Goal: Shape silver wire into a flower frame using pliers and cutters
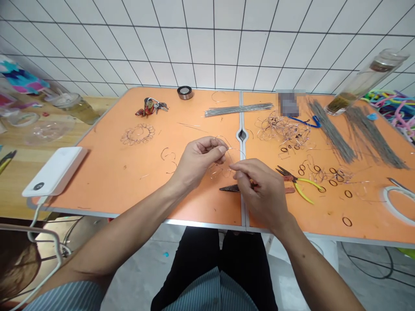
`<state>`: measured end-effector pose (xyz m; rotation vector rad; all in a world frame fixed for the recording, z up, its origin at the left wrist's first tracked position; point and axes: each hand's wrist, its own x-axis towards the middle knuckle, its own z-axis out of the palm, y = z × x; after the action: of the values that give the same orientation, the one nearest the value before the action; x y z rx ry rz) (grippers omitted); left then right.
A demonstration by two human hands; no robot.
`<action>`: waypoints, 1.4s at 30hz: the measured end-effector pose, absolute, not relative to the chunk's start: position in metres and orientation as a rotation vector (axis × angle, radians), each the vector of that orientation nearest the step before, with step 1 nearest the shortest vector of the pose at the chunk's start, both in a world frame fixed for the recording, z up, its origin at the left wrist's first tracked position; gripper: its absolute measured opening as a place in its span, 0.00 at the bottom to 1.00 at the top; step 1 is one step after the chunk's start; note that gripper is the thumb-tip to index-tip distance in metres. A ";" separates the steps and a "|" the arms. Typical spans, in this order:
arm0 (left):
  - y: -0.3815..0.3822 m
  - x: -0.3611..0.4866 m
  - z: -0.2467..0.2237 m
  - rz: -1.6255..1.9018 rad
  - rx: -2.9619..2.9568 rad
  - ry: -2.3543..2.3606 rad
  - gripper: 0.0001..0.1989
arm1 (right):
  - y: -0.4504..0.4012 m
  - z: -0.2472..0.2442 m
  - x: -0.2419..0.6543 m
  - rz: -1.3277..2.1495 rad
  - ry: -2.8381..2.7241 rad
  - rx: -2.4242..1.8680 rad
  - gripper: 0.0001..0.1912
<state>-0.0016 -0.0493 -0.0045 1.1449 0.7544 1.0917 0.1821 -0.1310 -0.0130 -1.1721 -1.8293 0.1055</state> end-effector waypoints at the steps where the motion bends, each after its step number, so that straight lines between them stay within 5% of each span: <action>1: -0.050 -0.002 -0.005 1.110 1.166 0.758 0.04 | -0.130 -0.012 0.179 0.130 -1.788 -1.241 0.10; 5: -0.051 -0.002 -0.006 1.129 1.201 0.753 0.05 | -0.125 -0.013 0.173 0.195 -1.618 -1.392 0.03; 42: -0.046 -0.001 -0.011 1.060 1.234 0.884 0.12 | -0.116 -0.025 0.165 0.253 -1.652 -1.414 0.07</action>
<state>-0.0012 -0.0456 -0.0111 1.2340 0.8844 1.0603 0.1653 -0.1163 -0.0247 -1.4138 -1.6521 0.2535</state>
